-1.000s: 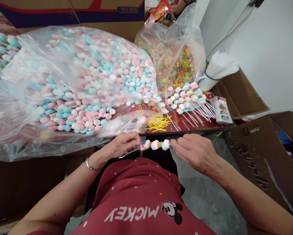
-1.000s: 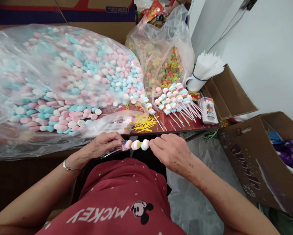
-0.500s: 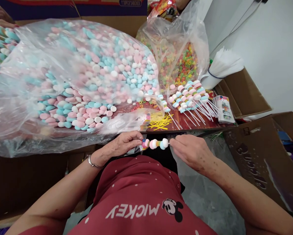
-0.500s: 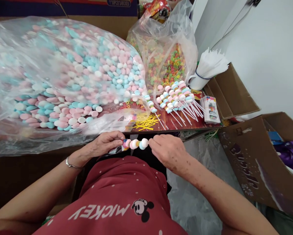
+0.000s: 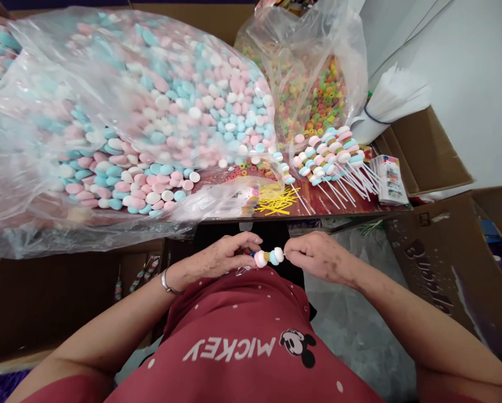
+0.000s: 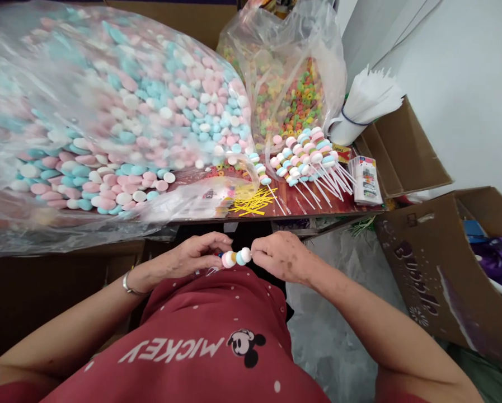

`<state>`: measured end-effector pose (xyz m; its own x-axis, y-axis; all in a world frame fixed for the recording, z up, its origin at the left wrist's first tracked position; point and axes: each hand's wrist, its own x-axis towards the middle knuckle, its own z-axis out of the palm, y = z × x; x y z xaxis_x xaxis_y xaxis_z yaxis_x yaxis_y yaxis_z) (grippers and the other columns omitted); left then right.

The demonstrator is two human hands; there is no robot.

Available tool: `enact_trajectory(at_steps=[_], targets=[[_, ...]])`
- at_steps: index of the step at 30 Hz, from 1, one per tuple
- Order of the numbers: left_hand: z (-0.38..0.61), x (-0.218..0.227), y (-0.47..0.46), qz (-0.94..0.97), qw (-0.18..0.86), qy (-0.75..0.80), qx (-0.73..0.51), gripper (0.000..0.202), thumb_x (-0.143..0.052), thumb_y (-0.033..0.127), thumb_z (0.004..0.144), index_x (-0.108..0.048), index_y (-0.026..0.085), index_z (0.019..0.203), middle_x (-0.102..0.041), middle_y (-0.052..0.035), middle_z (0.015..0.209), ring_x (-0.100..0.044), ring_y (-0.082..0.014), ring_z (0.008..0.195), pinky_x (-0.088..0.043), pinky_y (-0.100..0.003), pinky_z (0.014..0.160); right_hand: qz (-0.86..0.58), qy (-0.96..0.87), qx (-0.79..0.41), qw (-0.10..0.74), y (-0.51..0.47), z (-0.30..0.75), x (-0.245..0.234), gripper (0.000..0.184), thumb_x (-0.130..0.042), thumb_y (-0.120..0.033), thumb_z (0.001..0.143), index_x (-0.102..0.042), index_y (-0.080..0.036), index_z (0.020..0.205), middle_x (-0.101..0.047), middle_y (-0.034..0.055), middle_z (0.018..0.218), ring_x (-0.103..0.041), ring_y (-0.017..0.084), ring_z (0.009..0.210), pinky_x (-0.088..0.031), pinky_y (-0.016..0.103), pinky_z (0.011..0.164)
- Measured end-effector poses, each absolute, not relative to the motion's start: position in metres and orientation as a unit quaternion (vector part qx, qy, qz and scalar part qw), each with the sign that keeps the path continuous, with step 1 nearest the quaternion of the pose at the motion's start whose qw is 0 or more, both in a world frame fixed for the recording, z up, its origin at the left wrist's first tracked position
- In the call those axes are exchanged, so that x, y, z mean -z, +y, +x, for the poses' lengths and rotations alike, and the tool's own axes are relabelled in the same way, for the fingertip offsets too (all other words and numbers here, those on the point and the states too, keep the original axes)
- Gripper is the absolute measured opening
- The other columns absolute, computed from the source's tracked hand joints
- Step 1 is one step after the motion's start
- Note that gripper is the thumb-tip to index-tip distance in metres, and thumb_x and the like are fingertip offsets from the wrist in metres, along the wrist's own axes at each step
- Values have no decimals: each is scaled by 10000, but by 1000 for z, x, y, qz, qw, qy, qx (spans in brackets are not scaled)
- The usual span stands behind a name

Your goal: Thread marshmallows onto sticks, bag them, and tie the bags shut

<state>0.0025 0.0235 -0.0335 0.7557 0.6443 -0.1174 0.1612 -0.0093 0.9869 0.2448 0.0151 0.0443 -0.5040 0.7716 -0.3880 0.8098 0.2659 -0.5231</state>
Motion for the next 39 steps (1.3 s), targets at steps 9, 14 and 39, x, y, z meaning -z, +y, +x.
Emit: enact_trajectory(at_steps=[9, 14, 39], targets=[[-5, 29, 14, 673, 642, 350, -114, 572, -701, 395, 777, -481, 178, 1258, -660, -51, 1000, -581, -165, 821, -459, -285, 724, 468, 772, 431, 14, 26, 249, -28, 237, -438, -262, 784, -613, -174, 651, -440, -53, 560, -372, 82, 552, -236, 217, 538], [-16, 12, 18, 681, 615, 397, -7, 328, -696, 381, 758, -584, 162, 975, -571, 34, 739, -468, -124, 656, -361, -222, 572, 455, 808, 374, -1, 28, 252, -29, 224, -456, -225, 815, -626, -175, 678, -496, -53, 575, -396, 77, 545, -245, 219, 540], [-8, 16, 30, 867, 353, 322, -142, 278, -553, 358, 908, -514, 173, 1113, -630, -17, 791, -558, -143, 636, -404, -243, 594, 477, 780, 402, -42, 36, 242, -19, 235, -449, -260, 830, -634, -179, 710, -529, -36, 589, -413, 88, 554, -243, 231, 554]])
